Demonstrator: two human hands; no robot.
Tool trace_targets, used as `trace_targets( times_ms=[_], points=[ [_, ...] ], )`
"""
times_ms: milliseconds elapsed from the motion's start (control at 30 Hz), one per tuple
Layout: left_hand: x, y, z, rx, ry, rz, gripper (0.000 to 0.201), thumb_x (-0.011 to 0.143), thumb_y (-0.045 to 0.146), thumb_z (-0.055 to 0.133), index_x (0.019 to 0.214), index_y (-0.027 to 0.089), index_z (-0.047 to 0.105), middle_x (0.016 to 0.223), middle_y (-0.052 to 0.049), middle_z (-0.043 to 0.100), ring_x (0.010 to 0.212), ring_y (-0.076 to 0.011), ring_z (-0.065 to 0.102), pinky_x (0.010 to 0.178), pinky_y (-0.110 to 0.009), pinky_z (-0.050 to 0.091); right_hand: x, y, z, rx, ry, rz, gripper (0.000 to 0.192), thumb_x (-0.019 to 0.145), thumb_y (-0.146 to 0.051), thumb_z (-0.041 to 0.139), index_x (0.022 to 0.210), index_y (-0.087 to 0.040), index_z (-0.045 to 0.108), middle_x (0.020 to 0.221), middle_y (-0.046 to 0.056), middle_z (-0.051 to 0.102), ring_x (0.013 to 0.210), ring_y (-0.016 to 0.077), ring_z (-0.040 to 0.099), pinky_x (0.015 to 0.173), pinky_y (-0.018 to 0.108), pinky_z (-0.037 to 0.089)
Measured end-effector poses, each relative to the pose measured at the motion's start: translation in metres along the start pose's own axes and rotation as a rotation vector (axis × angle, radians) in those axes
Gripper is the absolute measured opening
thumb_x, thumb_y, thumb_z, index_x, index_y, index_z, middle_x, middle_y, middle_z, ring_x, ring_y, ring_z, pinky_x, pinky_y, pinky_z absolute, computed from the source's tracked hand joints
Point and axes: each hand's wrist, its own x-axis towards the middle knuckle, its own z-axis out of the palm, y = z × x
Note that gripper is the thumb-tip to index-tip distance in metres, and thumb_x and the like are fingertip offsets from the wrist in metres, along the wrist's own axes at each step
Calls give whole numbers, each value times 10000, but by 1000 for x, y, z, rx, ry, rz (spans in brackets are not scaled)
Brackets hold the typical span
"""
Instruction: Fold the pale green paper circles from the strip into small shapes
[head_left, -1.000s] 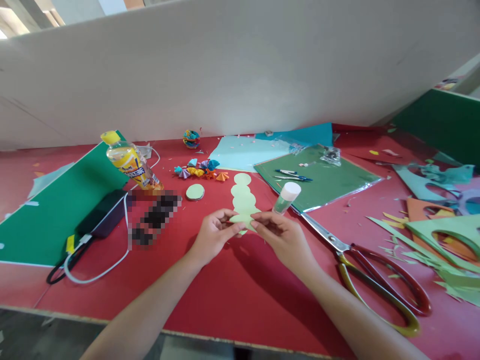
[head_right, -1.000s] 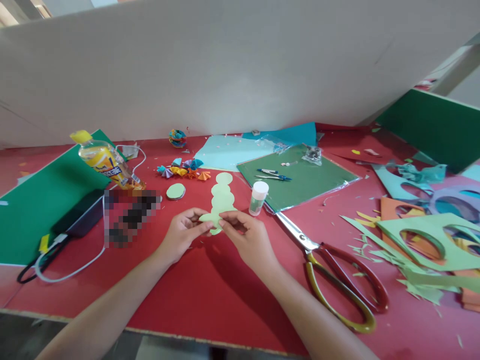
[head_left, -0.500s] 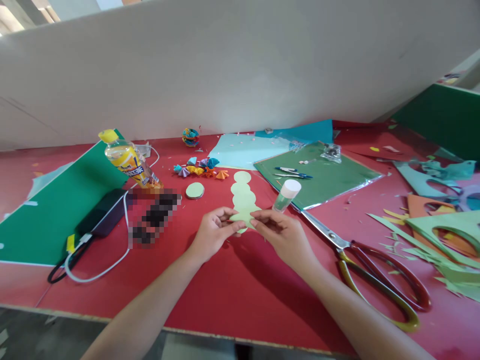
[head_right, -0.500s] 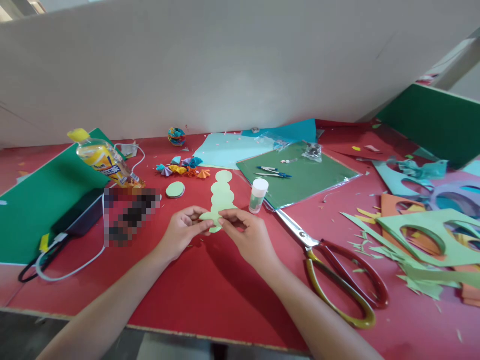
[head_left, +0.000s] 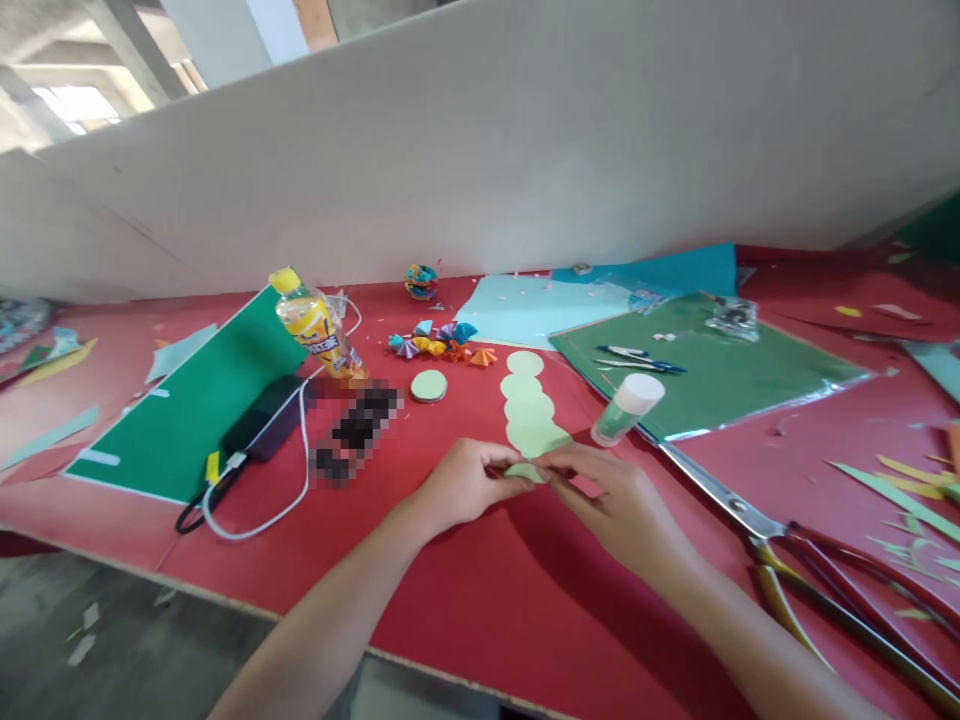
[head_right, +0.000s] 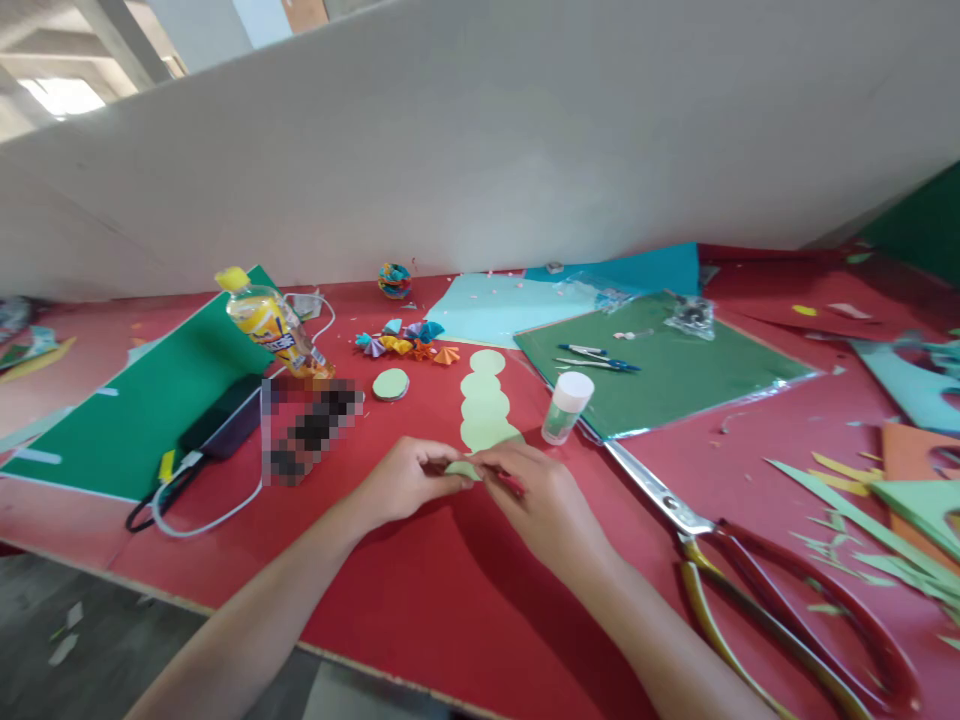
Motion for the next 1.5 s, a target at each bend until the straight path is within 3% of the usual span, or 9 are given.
trace_targets(
  times_ms=[133,267,500,667,900,1067,1267,1500],
  points=[
    [-2,-2,3,41,69,47,268,762,346,632,944,150,652,867,-65,687,810,-188,621,720,-267,450,-2,4,5,44,-33,102,273,802,-352,567,1023,-207,640,950,88,689,809,241,644,711,354,521],
    [-3,-1,5,23,131,7,328,723,349,675,987,169,599,820,-57,685,775,-175,627,675,-246,442,-3,7,6,30,-9,185,328,779,-354,573,1057,-200,649,822,65,704,707,240,653,670,367,525],
    [-1,-4,0,-195,29,-122,462,718,324,699,1140,181,579,825,-68,704,711,-161,633,660,-262,446,-1,14,6,205,4,236,398,760,-268,571,1147,-201,637,890,67,724,850,265,670,767,399,529],
    [-1,2,-2,-265,-22,-155,619,693,351,724,1251,179,520,792,-74,707,676,-152,639,628,-257,464,2,17,4,318,11,271,431,759,-310,598,1174,-197,611,848,58,720,800,238,678,760,399,541],
    [0,7,-4,-317,12,-135,495,745,485,639,1118,160,614,752,-85,706,704,-187,679,599,-251,500,5,8,-3,309,48,249,377,766,-371,609,1091,-185,643,829,60,711,778,227,672,702,375,545],
    [4,1,-2,-312,55,-55,412,697,368,721,1020,127,635,849,-100,708,804,-191,668,730,-294,507,3,6,-1,347,22,214,363,764,-367,635,1071,-174,619,941,81,698,862,218,655,764,352,528],
    [4,4,0,-245,122,-61,355,710,382,698,955,131,645,856,-80,685,754,-164,642,698,-275,487,1,3,2,294,28,164,295,796,-262,577,1079,-184,599,980,70,682,866,194,646,797,336,508],
    [4,2,3,-189,46,12,300,663,360,736,835,139,629,796,-30,642,743,-148,589,711,-259,438,0,-2,1,321,-3,181,269,805,-279,561,1056,-191,600,959,68,677,857,189,635,759,315,503]
  ],
)
